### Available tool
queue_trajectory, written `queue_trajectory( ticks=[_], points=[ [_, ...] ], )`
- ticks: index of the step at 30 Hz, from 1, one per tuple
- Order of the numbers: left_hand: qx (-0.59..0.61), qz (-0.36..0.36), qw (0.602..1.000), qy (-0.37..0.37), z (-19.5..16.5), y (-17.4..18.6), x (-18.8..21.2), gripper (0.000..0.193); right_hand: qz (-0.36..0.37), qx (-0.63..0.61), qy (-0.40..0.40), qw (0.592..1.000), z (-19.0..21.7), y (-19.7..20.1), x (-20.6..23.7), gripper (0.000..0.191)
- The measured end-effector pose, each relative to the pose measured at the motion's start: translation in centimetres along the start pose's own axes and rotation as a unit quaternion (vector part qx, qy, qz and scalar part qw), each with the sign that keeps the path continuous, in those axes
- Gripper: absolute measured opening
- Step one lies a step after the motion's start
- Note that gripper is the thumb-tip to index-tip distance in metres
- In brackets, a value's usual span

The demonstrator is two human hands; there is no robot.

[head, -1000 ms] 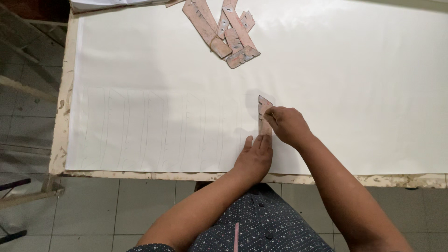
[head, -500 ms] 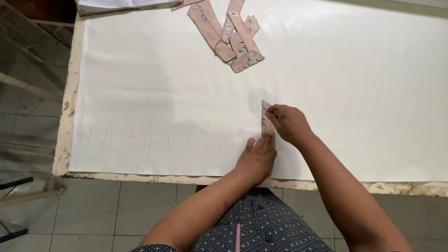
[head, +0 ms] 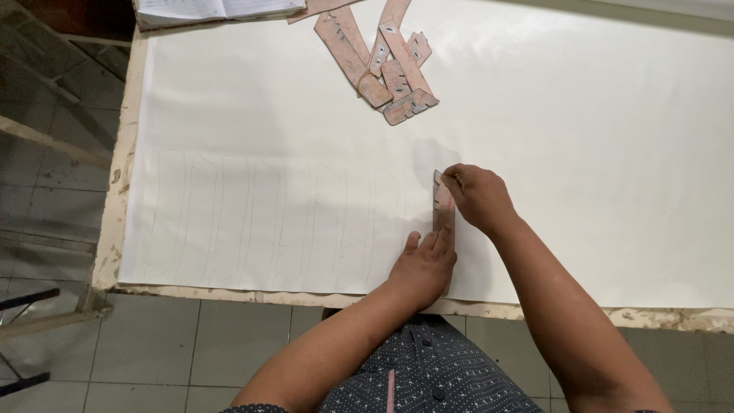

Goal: The person uses a curved ruler and a pencil to draw a series of vertical lines on a large sheet of white paper laid on a table. The person repeatedly positions the ruler and draws lines, occasionally glancing at a notebook on the table.

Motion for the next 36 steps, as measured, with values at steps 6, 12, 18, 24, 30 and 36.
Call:
queue_trajectory(
  ticks=[6,12,18,24,30,36],
  points=[
    [-0.011,-0.029,1.0,-0.008,-0.1,0.4,0.8,0.041,-0.049,0.012,0.041,0.998,0.3,-0.5,-1.4,0.02],
    [0.004,-0.054,0.999,-0.004,-0.2,0.9,1.2,0.035,-0.06,0.002,0.031,0.998,0.3,-0.7,-1.6,0.018],
    [-0.011,-0.024,1.0,0.002,-0.4,1.4,1.3,0.041,-0.045,0.023,0.01,0.999,-0.8,0.0,-0.4,0.019],
    [-0.012,-0.051,0.999,0.0,-0.2,0.5,1.3,0.06,-0.061,0.034,0.002,0.998,-2.4,0.7,1.9,0.02],
    [-0.042,-0.094,0.995,-0.009,0.4,-0.6,1.1,0.054,-0.075,-0.055,-0.017,0.996,-3.6,-0.6,5.7,0.022],
    [-0.014,-0.04,0.999,0.002,0.7,-0.5,0.9,0.057,-0.075,-0.006,0.042,0.996,-3.2,-3.0,16.1,0.022]
  ],
)
Point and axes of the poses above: each hand's wrist, its own x-axis away from the middle knuckle, its own y-axis out of the back of the hand, z = x × y, the point moved 1 cm from there along -x, towards the middle knuckle, and after that the axes turned 2 degrees about y, right-handed, at the moved point
